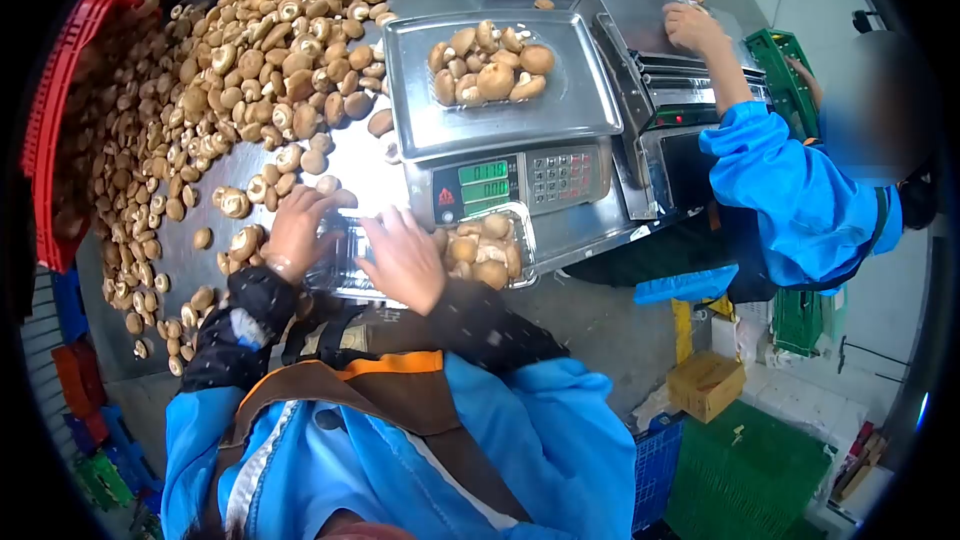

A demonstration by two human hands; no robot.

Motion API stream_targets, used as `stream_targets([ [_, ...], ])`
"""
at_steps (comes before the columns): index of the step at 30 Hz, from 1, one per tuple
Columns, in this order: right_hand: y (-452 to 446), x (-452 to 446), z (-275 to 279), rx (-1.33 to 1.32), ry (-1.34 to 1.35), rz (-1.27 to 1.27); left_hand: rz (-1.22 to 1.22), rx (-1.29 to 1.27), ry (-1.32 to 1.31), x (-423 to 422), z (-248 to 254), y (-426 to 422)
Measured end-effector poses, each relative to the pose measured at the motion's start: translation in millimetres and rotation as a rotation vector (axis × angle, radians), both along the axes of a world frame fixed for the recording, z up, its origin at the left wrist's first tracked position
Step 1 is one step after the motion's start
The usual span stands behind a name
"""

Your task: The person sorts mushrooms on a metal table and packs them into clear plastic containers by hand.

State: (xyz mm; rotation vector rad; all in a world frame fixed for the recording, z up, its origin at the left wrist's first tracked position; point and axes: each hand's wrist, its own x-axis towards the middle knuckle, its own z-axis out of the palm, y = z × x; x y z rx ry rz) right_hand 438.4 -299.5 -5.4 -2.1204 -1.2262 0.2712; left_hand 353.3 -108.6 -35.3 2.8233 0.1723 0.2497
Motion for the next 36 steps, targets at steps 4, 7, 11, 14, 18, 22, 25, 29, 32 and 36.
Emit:
stream_targets([
  [4,40,-5,-54,-0.164,-0.349,-0.083,0.039,0.138,-0.165,-1,-27,-2],
  [7,46,-4,-63,-0.195,-0.464,-0.083,0.065,0.181,-0.205,-9,-32,-4],
  [11,42,-4,-76,-0.088,-0.479,-0.112,0.005,0.143,-0.223,-22,-23,-10],
  [14,41,-5,-79,-0.101,-0.462,-0.126,-0.094,-0.102,-0.07,-46,5,-34],
  [18,27,4,-46,0.021,-0.363,-0.134,-0.233,-0.054,0.19,-71,-18,-33],
  [22,-61,63,-1,0.014,-0.199,-0.503,-0.263,-0.135,0.135,-83,-30,-27],
  [25,-131,95,-36,-0.008,0.35,-0.656,-0.257,-0.211,0.066,-87,-27,-26],
  [29,-145,80,-93,0.07,0.578,-0.549,-0.291,-0.197,0.129,-87,-24,-24],
  [32,-162,91,-101,0.136,0.707,-0.58,-0.336,-0.152,0.144,-86,-18,-22],
  [36,-216,137,-92,0.172,0.851,-0.591,-0.354,-0.079,0.1,-88,-27,-16],
])
